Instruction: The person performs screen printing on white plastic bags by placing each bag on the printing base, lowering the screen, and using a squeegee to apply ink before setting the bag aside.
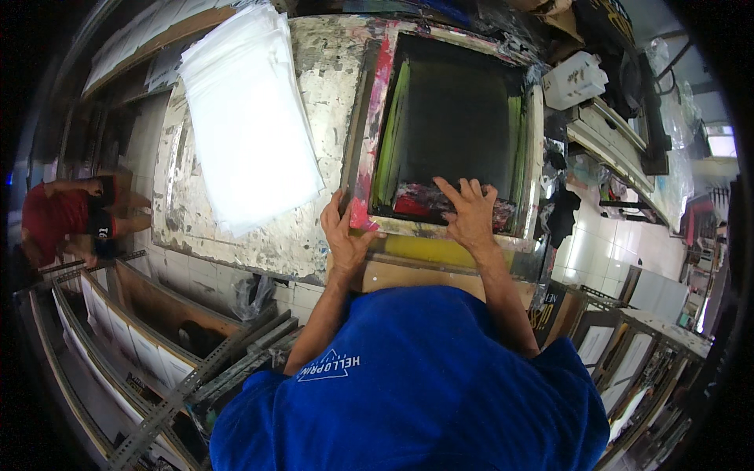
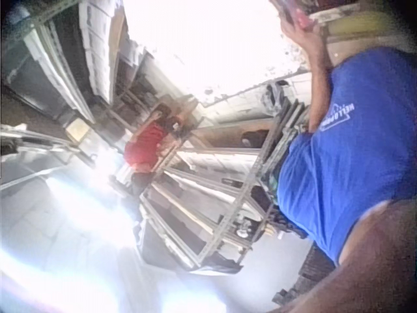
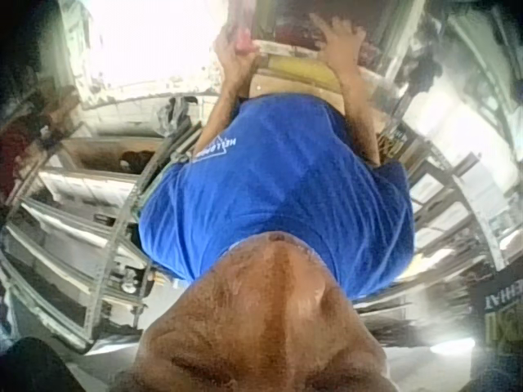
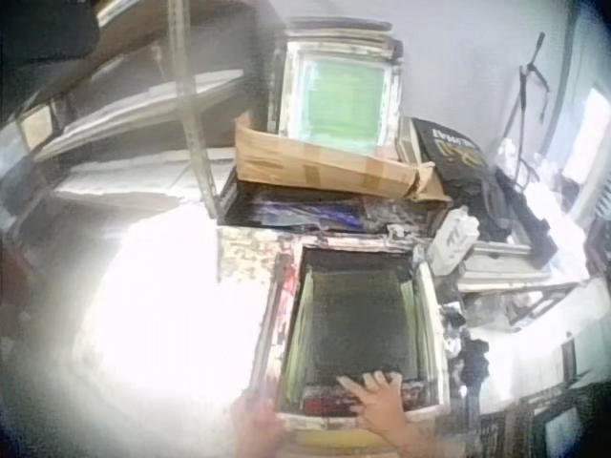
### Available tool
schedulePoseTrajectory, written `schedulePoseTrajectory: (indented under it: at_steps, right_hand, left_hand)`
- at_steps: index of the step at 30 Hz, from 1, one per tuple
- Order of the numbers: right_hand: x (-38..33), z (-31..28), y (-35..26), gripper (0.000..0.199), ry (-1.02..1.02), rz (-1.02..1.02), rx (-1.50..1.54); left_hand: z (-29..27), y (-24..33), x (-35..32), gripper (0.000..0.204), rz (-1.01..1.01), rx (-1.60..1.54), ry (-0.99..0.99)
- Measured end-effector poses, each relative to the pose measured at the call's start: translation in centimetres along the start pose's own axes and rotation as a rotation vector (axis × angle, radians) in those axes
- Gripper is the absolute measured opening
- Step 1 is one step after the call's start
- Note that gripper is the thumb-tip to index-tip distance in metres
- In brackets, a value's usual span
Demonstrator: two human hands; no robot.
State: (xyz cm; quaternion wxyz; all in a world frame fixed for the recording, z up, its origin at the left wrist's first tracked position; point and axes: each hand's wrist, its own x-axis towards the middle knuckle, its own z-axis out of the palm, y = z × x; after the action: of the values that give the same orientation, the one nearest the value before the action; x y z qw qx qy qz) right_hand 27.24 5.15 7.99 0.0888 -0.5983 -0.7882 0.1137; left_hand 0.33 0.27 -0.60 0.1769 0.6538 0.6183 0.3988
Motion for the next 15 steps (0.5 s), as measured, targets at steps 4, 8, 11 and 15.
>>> schedulePoseTrajectory:
  at_steps: [4, 8, 11, 15]
  right_hand:
    - [3.9, 2.3, 3.3, 0.079, 0.164, -0.01, 0.005]
    - [10.8, 2.4, 7.1, 0.081, 0.293, -0.062, -0.006]
    - [16.4, 2.3, 10.3, 0.08, 0.354, -0.068, -0.069]
    - [22.9, 2.0, 13.4, 0.078, 0.43, -0.102, -0.138]
  left_hand:
    - [-0.2, -0.2, -0.3, 0.089, -0.05, 0.017, -0.026]
    - [-0.5, -0.1, -0.5, 0.089, -0.057, -0.021, -0.043]
    - [-0.6, -0.4, -0.8, 0.089, -0.093, -0.023, -0.083]
    - [-0.7, -0.7, -0.8, 0.088, -0.1, -0.009, -0.101]
